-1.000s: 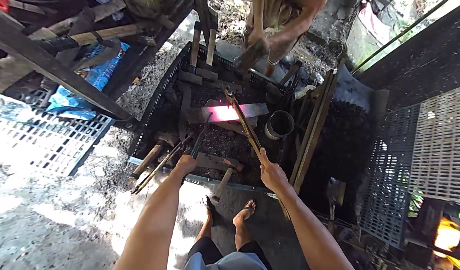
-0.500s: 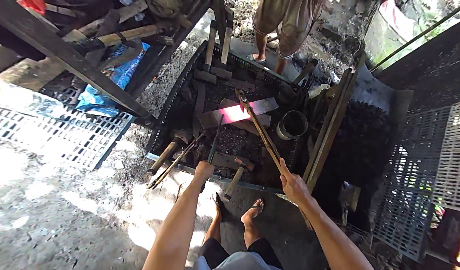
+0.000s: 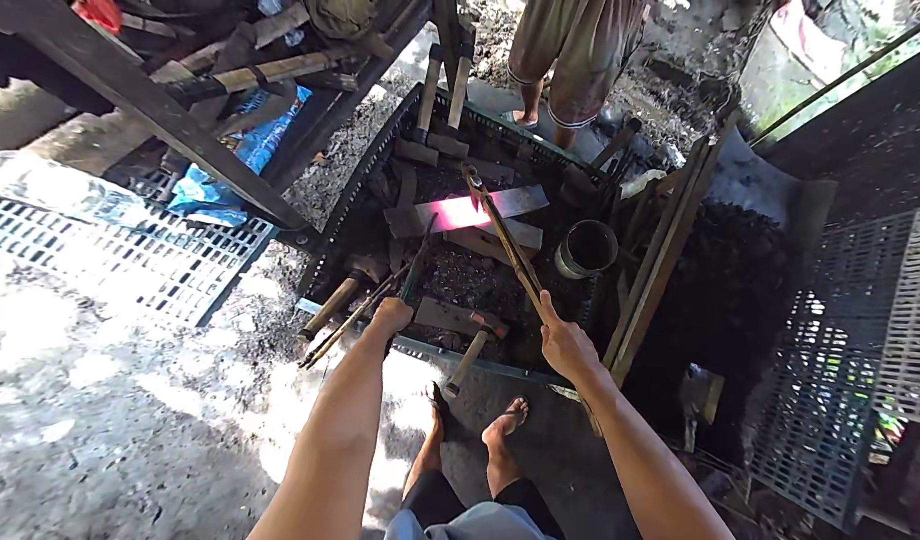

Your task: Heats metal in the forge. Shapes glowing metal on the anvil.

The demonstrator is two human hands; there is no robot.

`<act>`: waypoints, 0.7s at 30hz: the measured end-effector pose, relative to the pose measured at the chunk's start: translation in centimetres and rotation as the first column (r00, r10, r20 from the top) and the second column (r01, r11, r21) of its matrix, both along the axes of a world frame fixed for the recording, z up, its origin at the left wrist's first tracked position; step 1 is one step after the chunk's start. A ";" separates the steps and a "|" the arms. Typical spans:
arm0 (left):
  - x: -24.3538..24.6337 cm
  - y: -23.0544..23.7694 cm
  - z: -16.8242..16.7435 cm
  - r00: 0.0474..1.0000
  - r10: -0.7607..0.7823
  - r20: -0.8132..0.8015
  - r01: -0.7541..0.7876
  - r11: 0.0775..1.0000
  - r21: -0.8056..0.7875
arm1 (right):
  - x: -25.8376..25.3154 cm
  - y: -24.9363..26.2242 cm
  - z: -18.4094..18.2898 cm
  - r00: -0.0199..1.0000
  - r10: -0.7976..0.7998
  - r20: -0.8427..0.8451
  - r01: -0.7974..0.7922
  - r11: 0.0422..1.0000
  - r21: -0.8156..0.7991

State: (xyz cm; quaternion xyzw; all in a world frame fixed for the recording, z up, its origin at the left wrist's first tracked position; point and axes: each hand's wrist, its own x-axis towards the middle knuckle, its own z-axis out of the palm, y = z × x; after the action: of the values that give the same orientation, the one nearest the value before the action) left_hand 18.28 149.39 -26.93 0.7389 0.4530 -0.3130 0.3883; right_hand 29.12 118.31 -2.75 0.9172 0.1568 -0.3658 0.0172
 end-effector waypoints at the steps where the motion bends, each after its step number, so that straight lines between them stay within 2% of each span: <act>1: 0.1 0.1 0.0 1.000 -0.007 -0.005 0.007 1.000 0.002 | 0.0 -0.2 -0.3 1.000 -0.005 -0.001 0.005 1.000 0.008; 9: 0.5 -0.1 2.4 0.998 -0.066 -0.023 0.067 0.996 0.059 | -0.5 -1.2 -1.8 1.000 -0.010 0.010 0.010 1.000 0.020; 18: -0.4 -0.1 1.8 0.995 -0.095 -0.010 0.095 0.994 0.058 | -0.9 -1.5 -2.4 1.000 0.002 0.015 -0.002 1.000 0.025; 21: -0.7 -0.2 1.3 0.997 -0.076 -0.008 0.076 0.996 0.053 | 0.0 -0.9 -0.6 1.000 -0.004 -0.014 0.004 0.999 0.031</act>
State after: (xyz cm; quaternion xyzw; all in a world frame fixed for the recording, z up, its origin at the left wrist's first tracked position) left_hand 17.60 149.21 -25.62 0.7647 0.4339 -0.3175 0.3552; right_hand 29.14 117.38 -3.36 0.9152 0.1608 -0.3696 0.0010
